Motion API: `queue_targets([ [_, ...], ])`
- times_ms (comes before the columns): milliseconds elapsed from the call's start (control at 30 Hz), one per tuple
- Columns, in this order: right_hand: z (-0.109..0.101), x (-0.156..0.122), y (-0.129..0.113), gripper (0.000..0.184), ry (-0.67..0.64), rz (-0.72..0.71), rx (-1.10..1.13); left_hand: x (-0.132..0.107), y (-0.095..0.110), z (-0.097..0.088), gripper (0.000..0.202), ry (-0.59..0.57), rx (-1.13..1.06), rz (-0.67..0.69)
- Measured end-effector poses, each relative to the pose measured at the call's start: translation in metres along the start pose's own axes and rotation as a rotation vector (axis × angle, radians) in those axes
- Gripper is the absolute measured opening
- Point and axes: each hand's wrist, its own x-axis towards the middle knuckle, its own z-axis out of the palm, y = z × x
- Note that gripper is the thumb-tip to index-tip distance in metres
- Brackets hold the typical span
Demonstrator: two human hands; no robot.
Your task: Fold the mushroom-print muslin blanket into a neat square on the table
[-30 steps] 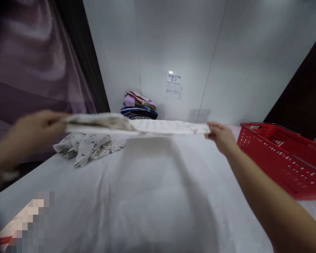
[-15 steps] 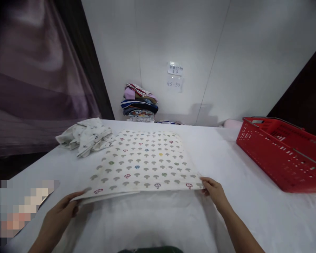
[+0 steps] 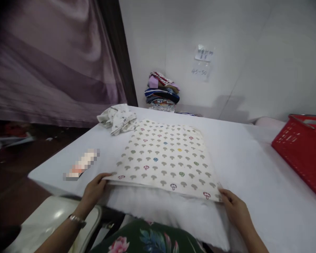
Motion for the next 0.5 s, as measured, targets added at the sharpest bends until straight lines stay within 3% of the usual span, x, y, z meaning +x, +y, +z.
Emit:
queue_targets([
  [100,0.008,-0.007,-0.004,0.049,-0.027,-0.072,-0.103,0.001,-0.001,0.001,0.041,0.025,-0.201,-0.141],
  [200,0.012,-0.017,-0.005,0.053,0.02,-0.081,-0.141,0.002,-0.005,0.0,0.043,0.084,-0.299,-0.092],
  [300,0.014,-0.026,-0.004,0.053,0.002,-0.081,-0.206,0.003,-0.011,-0.005,0.036,0.083,-0.085,0.037],
  [400,0.017,-0.031,-0.004,0.053,-0.048,-0.117,-0.288,0.003,-0.017,-0.007,0.035,0.023,0.102,0.035],
  [500,0.018,-0.032,-0.005,0.051,-0.051,-0.133,-0.315,0.002,-0.022,-0.006,0.037,0.025,0.132,0.04],
])
